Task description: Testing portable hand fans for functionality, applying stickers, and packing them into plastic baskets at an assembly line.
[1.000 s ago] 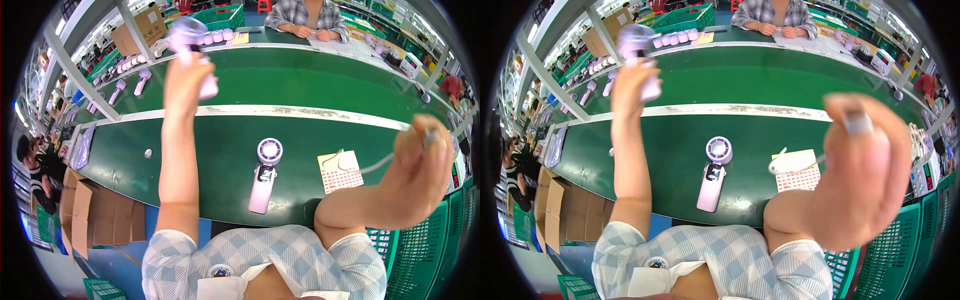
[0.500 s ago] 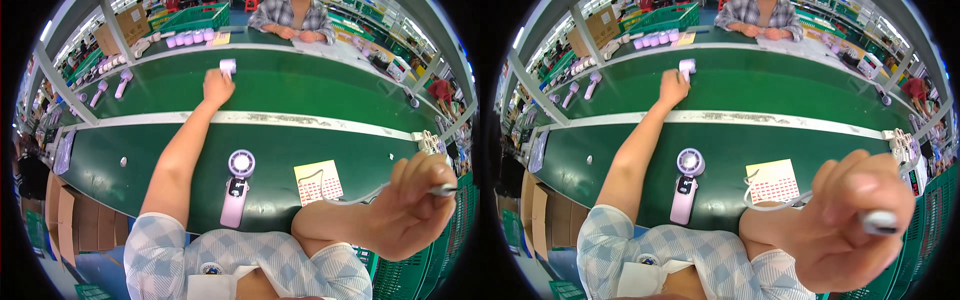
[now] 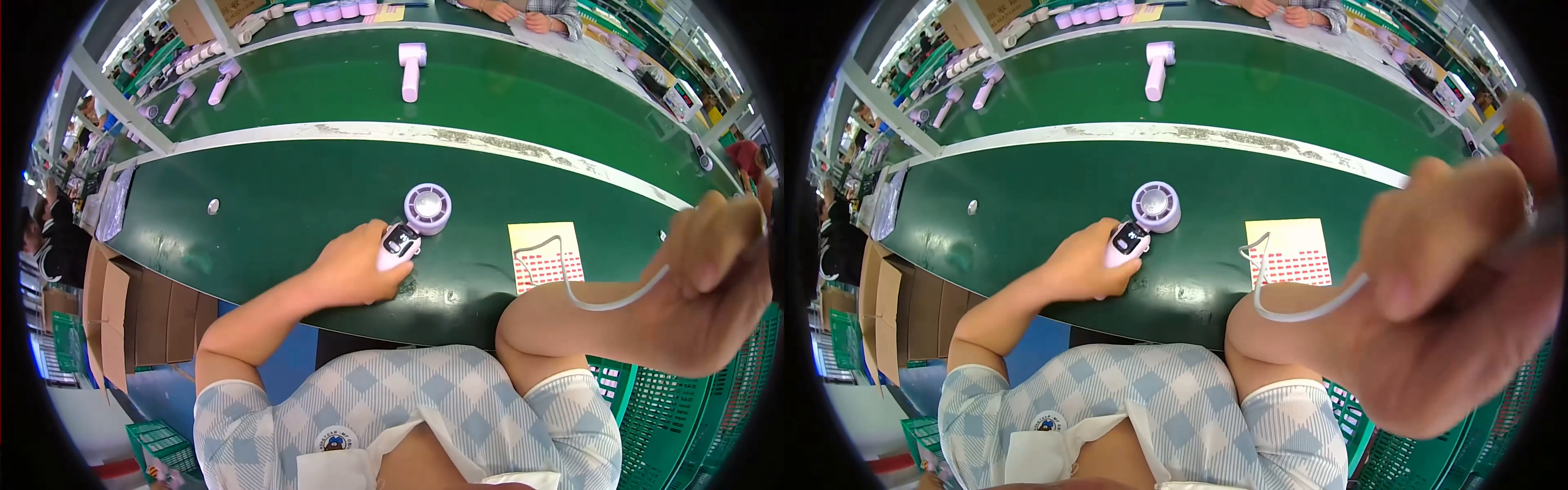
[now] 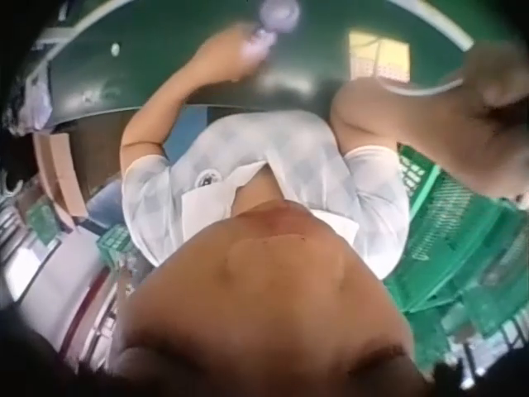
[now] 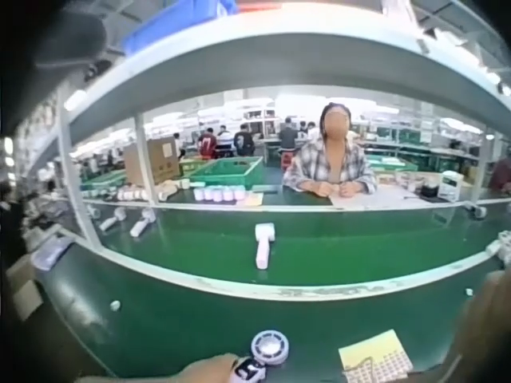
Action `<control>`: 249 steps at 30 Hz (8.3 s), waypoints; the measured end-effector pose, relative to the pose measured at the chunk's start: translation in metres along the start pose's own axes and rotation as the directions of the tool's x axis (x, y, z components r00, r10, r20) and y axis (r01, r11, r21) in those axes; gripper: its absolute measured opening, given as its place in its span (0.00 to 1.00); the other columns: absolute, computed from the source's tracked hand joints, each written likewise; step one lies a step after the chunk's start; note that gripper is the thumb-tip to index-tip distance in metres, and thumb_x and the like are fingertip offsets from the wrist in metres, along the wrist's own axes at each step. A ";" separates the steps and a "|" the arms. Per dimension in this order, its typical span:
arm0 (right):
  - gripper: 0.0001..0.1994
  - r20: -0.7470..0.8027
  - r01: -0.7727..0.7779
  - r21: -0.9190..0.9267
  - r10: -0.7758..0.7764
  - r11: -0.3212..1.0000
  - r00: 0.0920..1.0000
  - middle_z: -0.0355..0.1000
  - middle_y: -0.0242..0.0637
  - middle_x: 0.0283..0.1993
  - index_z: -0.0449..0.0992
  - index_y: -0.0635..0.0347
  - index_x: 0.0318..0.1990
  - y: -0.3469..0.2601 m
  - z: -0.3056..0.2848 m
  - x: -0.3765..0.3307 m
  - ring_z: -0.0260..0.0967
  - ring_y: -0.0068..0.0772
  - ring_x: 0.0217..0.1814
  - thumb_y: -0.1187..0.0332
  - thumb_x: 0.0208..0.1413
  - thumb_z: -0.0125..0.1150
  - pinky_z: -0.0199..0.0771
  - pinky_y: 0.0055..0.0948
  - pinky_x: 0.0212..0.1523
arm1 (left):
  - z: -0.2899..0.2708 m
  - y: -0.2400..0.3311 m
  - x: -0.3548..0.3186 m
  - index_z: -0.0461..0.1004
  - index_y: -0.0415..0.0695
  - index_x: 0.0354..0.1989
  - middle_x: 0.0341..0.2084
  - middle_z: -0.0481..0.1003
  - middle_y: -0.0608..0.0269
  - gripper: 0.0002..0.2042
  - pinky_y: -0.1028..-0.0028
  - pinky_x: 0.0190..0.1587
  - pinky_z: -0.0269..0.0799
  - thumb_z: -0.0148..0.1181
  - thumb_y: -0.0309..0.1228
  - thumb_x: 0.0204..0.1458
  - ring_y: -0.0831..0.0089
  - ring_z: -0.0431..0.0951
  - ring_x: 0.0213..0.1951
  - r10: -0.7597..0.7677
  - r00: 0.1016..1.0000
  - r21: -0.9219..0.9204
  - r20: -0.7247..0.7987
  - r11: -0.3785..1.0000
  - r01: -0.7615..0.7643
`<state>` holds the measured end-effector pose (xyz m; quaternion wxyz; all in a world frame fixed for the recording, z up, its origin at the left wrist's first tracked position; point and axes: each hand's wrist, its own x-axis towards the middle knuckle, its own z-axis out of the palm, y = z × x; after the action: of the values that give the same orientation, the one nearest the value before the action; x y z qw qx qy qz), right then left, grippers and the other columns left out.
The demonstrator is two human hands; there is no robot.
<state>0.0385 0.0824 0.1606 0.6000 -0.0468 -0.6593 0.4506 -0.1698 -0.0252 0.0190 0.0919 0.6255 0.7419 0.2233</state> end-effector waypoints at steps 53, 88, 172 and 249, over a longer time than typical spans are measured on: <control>0.24 -0.039 -0.194 -0.152 0.190 0.969 0.981 0.70 0.40 0.33 0.69 0.66 0.42 0.030 0.073 0.025 0.67 0.25 0.32 0.52 0.51 0.43 0.61 0.15 0.34 | -0.051 0.057 0.023 0.46 0.36 0.51 0.35 0.64 0.49 0.25 0.78 0.28 0.65 0.35 0.21 0.39 0.70 0.66 0.26 0.432 0.853 -0.847 -0.292 0.297 -0.441; 0.27 0.030 -0.199 -0.166 0.206 0.966 0.978 0.69 0.42 0.37 0.69 0.67 0.42 0.023 0.078 0.023 0.66 0.27 0.32 0.49 0.48 0.43 0.61 0.17 0.35 | -0.042 0.063 0.020 0.50 0.31 0.44 0.31 0.63 0.53 0.21 0.82 0.25 0.60 0.43 0.20 0.37 0.74 0.63 0.23 0.329 0.853 -0.868 -0.405 0.156 -0.472; 0.07 0.475 -0.118 -0.041 0.123 0.992 0.871 0.61 0.30 0.16 0.68 0.63 0.19 0.026 0.069 0.011 0.49 0.23 0.16 0.74 0.46 0.55 0.50 0.19 0.18 | -0.111 0.047 0.003 0.46 0.33 0.56 0.33 0.67 0.45 0.24 0.74 0.22 0.71 0.38 0.22 0.47 0.65 0.71 0.19 0.307 0.912 -0.962 -0.273 -0.111 -0.250; 0.19 -0.242 0.312 0.290 -0.246 0.905 0.939 0.53 0.28 0.15 0.68 0.63 0.33 -0.016 -0.047 0.001 0.47 0.21 0.15 0.55 0.58 0.37 0.46 0.20 0.17 | 0.105 -0.027 0.341 0.67 0.28 0.29 0.22 0.71 0.42 0.11 0.65 0.30 0.70 0.53 0.25 0.39 0.50 0.72 0.24 -0.129 0.807 -0.309 -0.576 0.949 -0.069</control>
<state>0.0848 0.0984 0.1660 0.7212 0.1024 -0.5125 0.4548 -0.2183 0.3247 -0.0371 -0.0408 0.4904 0.6980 0.5202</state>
